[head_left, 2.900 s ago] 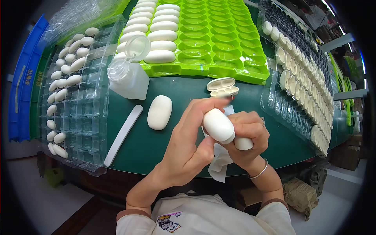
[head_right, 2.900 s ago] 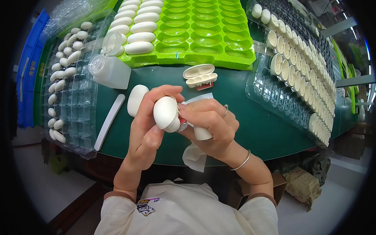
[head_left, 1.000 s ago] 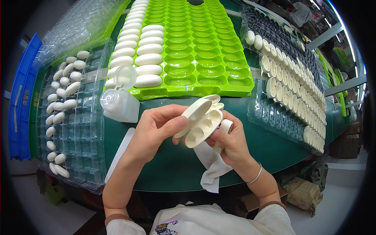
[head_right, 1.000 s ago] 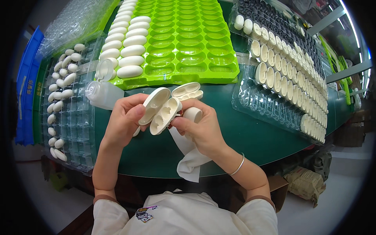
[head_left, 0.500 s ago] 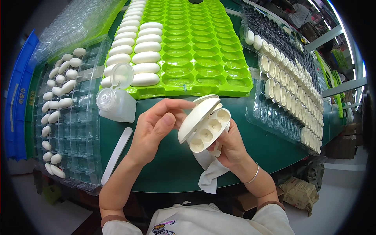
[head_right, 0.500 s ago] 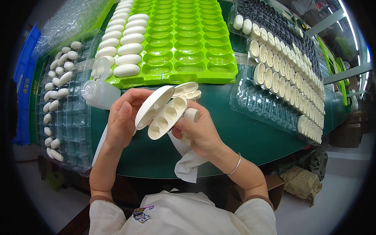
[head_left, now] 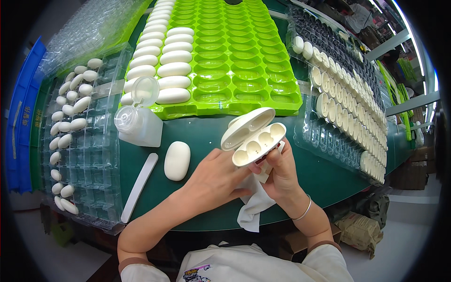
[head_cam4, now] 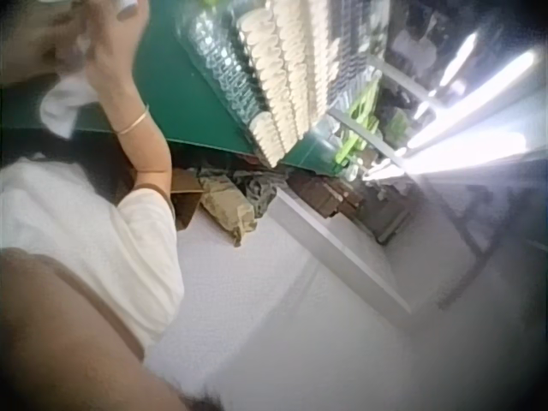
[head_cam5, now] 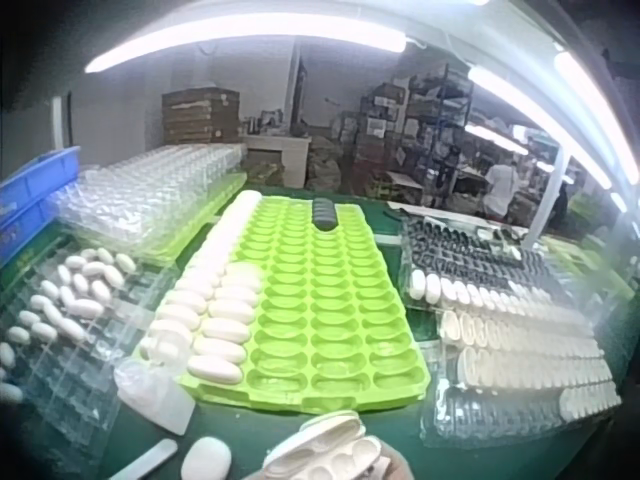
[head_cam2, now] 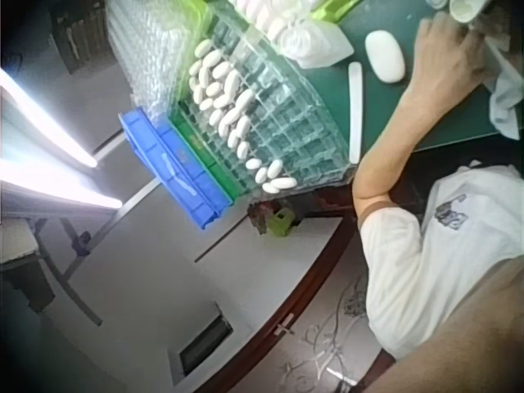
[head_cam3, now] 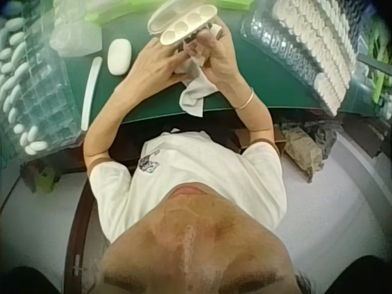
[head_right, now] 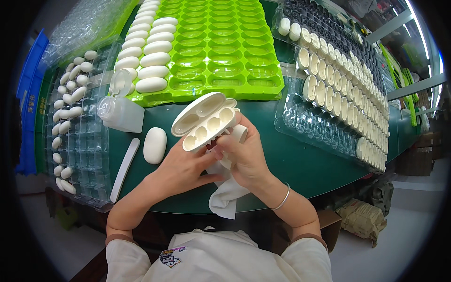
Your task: The person cleans the interior of white plastic cases using a white wipe. They open the case, wipe the inside surfaces, and then close it. The person repeats this process for multiple cases, picking them up from a green tray and placing them back down after cleaning.
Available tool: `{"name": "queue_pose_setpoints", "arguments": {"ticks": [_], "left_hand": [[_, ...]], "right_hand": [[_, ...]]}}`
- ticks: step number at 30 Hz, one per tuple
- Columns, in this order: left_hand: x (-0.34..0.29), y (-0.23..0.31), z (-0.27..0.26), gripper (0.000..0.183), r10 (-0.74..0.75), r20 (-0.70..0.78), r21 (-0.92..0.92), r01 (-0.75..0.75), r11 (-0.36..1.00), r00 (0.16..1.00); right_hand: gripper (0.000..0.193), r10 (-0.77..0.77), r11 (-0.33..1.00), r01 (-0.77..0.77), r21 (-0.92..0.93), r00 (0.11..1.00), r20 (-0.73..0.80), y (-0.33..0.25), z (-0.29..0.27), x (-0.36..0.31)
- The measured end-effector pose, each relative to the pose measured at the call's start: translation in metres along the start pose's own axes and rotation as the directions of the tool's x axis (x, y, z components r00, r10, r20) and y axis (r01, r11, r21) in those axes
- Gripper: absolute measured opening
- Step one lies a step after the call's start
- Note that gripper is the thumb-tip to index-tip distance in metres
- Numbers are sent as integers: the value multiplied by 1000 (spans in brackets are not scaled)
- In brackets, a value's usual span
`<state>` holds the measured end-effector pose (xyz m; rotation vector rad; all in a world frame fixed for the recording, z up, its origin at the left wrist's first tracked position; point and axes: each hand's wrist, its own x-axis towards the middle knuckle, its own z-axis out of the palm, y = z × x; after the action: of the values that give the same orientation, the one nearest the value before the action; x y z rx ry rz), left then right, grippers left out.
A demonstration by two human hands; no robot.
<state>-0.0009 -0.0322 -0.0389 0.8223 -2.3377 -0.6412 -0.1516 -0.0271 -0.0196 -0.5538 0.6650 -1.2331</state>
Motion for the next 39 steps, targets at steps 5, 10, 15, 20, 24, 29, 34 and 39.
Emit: {"name": "queue_pose_setpoints", "arguments": {"ticks": [5,10,15,20,24,29,34,39], "left_hand": [[2,-6,-4,37,-7,111,-3,7,1000,994],[3,0,9,25,36,21,28,-37,999,999],[5,0,-14,20,10,40,-131,-5,991,999],[1,0,-55,11,-500,110,-581,463,669,859],[6,6,-59,12,-570,-296,-558,345,755,767],[5,1,-54,15,-203,-632,-103,179,978,748],[4,5,-42,25,-41,-618,-18,37,999,785],[1,6,-48,23,-56,-560,40,94,995,827]], "right_hand": [[31,-32,999,31,-35,999,-24,-1,-3,2],[24,-82,996,81,-38,996,-24,1,-6,4],[24,-104,994,103,-44,995,-11,-1,-6,4],[22,-105,991,100,-90,993,-53,-3,-2,3],[22,-137,971,125,-206,990,-45,-2,0,1],[22,-275,914,258,-314,962,-9,2,-1,0],[21,-306,828,296,-477,950,59,8,-4,0],[20,-156,878,145,-457,988,13,5,4,-2]]}}
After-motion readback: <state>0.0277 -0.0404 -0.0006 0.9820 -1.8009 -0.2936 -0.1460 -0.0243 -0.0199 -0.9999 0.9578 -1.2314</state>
